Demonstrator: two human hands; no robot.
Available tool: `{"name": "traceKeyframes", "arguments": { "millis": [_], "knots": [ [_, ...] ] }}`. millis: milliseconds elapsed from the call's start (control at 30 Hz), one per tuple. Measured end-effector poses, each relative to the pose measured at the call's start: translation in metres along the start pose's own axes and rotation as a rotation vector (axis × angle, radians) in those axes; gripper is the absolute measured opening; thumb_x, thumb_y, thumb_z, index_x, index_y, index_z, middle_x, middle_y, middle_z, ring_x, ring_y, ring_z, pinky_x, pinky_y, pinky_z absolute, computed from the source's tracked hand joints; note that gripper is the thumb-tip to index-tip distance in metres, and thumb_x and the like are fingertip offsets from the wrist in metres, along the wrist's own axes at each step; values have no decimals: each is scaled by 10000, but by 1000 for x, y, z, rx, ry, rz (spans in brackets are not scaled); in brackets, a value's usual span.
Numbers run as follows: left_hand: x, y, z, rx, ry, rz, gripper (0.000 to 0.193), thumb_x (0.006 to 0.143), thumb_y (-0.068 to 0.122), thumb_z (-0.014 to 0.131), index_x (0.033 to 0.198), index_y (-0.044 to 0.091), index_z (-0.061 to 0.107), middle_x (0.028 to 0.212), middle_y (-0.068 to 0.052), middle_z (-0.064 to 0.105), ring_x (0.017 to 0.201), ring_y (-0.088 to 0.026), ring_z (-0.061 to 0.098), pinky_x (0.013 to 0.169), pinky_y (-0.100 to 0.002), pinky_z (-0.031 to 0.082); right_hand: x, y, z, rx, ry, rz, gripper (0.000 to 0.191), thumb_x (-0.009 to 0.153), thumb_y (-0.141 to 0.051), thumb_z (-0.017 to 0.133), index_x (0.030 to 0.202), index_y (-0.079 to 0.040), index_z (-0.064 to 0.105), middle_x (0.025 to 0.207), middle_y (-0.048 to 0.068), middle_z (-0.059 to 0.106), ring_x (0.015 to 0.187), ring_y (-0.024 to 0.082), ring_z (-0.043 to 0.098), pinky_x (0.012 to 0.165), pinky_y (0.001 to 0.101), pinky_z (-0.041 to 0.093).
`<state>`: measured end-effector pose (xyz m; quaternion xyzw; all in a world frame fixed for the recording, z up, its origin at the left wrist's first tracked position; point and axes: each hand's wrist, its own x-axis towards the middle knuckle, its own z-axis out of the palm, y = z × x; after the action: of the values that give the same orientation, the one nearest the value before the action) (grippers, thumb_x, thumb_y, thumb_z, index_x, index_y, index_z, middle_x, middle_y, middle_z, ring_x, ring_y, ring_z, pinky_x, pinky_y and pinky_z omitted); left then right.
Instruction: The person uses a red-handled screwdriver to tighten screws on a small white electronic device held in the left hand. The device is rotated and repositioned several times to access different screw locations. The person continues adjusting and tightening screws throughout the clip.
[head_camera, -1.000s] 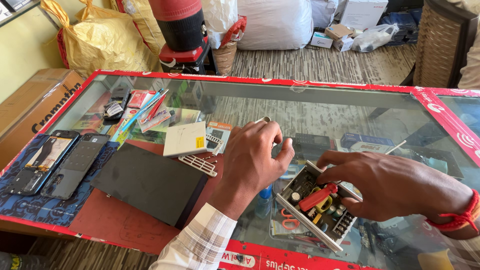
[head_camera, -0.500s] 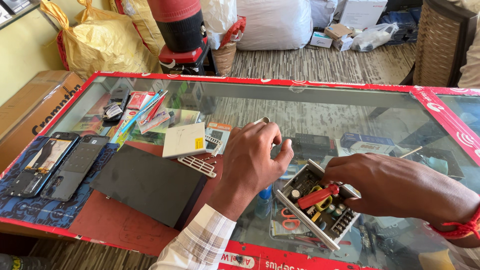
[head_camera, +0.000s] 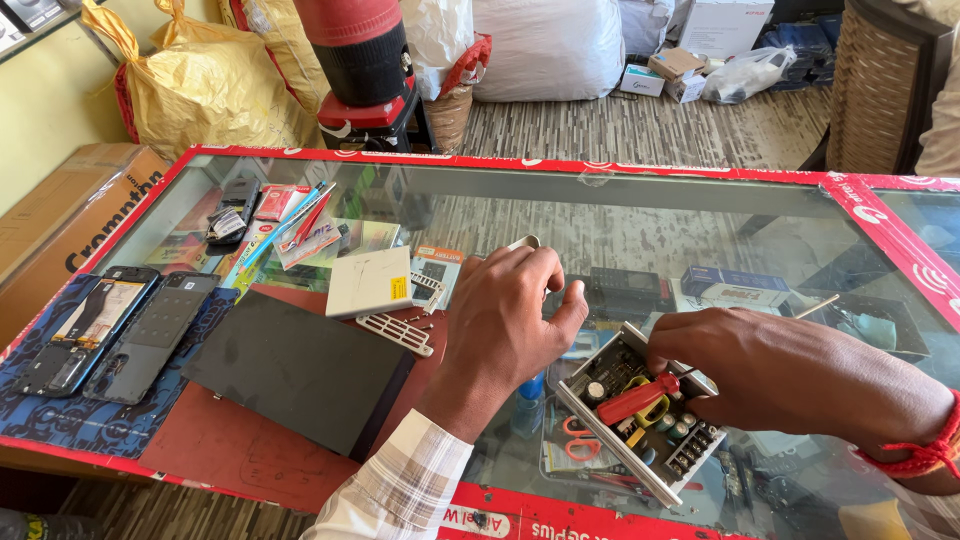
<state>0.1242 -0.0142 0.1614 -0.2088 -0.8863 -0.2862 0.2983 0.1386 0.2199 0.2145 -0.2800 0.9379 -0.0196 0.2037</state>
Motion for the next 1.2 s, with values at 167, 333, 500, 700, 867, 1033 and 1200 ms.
{"name": "traceKeyframes", "arguments": {
  "millis": [167,333,500,700,867,1033,1200],
  "knots": [
    [0,-1,1,4,7,9,232,878,259,723,762,105,594,743,-17,659,773,-218,657,744,-422,440,-1,-3,-1,-10,13,-92,314,776,-157,741,1069,-127,634,1100,-7,640,1021,264,677,855,406,551],
    [-1,-1,2,7,1,5,236,880,261,721,758,104,594,739,-18,659,774,-218,658,750,-423,441,1,2,3,1,35,-92,343,778,-123,720,1111,-142,640,1088,-8,640,1003,264,674,839,406,548],
    [1,-2,1,-5,-8,-1,237,878,271,711,764,98,596,742,-25,661,771,-225,657,751,-426,442,4,13,0,174,259,-353,448,746,-158,793,1174,-109,669,1107,5,723,954,235,707,811,376,556],
    [1,-3,1,-47,-19,22,240,885,301,682,787,97,604,748,-41,656,793,-256,662,778,-441,452,2,29,-10,281,412,201,168,995,-144,657,1083,-66,777,889,87,670,811,225,634,731,355,589],
    [-5,4,-5,-308,-263,281,247,890,338,661,1006,124,700,1071,-68,666,1089,-268,634,1036,-464,453,-8,37,-2,1175,822,-478,309,1107,-185,499,1232,65,631,849,171,698,800,222,683,784,376,570],
    [-13,11,-9,-336,-464,323,401,774,418,732,1079,159,746,1398,-99,583,1385,-313,484,1148,-532,386,-2,41,9,1470,828,-696,212,1134,-156,530,1233,31,538,907,217,699,863,325,730,818,497,618],
    [-16,9,-4,-306,-535,295,465,718,452,770,1091,174,769,1502,-145,520,1480,-358,372,1164,-634,308,7,37,18,1509,617,-918,199,1165,-143,516,1260,28,554,869,219,720,950,358,747,878,514,614]
  ]
}}
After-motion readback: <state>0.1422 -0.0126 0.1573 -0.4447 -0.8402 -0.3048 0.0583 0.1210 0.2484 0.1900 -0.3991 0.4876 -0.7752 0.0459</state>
